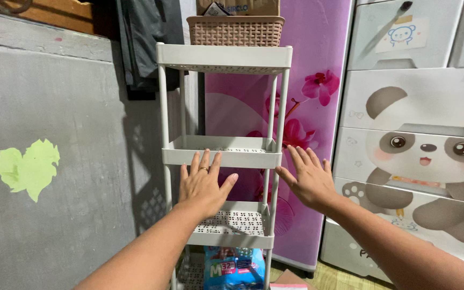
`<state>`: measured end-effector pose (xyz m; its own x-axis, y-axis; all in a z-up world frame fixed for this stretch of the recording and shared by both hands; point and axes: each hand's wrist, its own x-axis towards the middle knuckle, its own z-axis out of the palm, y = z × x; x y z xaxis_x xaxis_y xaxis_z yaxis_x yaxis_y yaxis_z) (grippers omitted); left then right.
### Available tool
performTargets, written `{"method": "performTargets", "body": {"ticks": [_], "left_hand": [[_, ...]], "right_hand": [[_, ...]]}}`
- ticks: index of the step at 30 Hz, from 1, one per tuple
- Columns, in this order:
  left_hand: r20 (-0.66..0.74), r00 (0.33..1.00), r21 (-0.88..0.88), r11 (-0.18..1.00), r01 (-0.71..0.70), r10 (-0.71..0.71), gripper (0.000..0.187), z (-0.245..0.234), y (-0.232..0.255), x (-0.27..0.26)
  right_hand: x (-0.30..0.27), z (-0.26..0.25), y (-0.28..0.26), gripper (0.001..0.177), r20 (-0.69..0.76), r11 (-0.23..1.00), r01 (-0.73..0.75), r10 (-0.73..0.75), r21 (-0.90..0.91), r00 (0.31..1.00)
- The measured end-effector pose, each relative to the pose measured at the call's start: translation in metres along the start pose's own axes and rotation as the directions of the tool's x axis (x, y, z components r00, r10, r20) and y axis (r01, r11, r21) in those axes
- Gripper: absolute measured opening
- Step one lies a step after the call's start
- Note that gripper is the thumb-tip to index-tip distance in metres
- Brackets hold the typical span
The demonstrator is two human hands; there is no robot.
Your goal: The person removes items from a white plastic shelving unit, including a basket and packages, then disassembles the unit by detaching shelves and vertical poles. The components are placed on the floor next to a purple cabinet.
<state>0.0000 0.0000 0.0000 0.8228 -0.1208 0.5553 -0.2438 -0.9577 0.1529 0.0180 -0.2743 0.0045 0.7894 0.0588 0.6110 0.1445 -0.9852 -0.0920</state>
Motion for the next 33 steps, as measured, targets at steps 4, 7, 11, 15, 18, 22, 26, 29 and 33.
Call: {"method": "performTargets", "body": {"ticks": [4,7,11,15,18,22,26,29,33], "left_hand": [[-0.017,1.000,0.004,1.000,-0.012,0.012,0.080,-0.004,0.003,-0.005],[-0.004,1.000,-0.003,1.000,-0.009,0.009,0.080,-0.005,0.004,-0.006],[0.027,1.000,0.006,1.000,0.011,-0.011,0.079,-0.005,0.004,-0.006],[0.046,0.999,0.019,1.000,0.021,-0.022,0.079,-0.003,0.002,-0.007],[0.056,0.998,0.017,1.000,0.024,-0.025,0.079,-0.002,0.000,-0.006],[0.036,0.999,0.037,0.999,0.012,-0.014,0.079,-0.004,-0.001,-0.001],[0.000,1.000,0.034,0.999,0.001,-0.001,0.080,-0.009,0.000,0.004],[-0.004,1.000,0.022,1.000,0.000,0.000,0.080,-0.016,0.000,0.007],[-0.025,1.000,0.025,1.000,0.007,-0.006,0.080,-0.028,0.000,0.009]], "right_hand": [[-0.006,-0.003,-0.002,0.084,-0.008,1.000,0.008,-0.008,0.010,1.000],[-0.008,-0.001,-0.003,0.084,-0.004,1.000,0.012,-0.012,-0.001,1.000],[-0.007,0.004,-0.005,0.083,0.019,1.000,0.004,-0.004,-0.009,1.000],[-0.006,0.008,-0.004,0.082,0.019,1.000,0.009,-0.009,-0.006,1.000],[-0.005,0.008,-0.004,0.082,0.011,1.000,0.015,-0.015,-0.004,1.000],[-0.002,0.004,-0.006,0.082,-0.009,1.000,0.028,-0.029,0.000,1.000],[0.001,-0.004,-0.008,0.082,-0.027,0.999,0.050,-0.050,0.008,0.998],[0.004,-0.010,-0.009,0.083,-0.040,0.998,0.058,-0.057,0.006,0.998],[0.009,-0.015,-0.010,0.083,-0.048,0.998,0.065,-0.065,-0.010,0.997]]}}
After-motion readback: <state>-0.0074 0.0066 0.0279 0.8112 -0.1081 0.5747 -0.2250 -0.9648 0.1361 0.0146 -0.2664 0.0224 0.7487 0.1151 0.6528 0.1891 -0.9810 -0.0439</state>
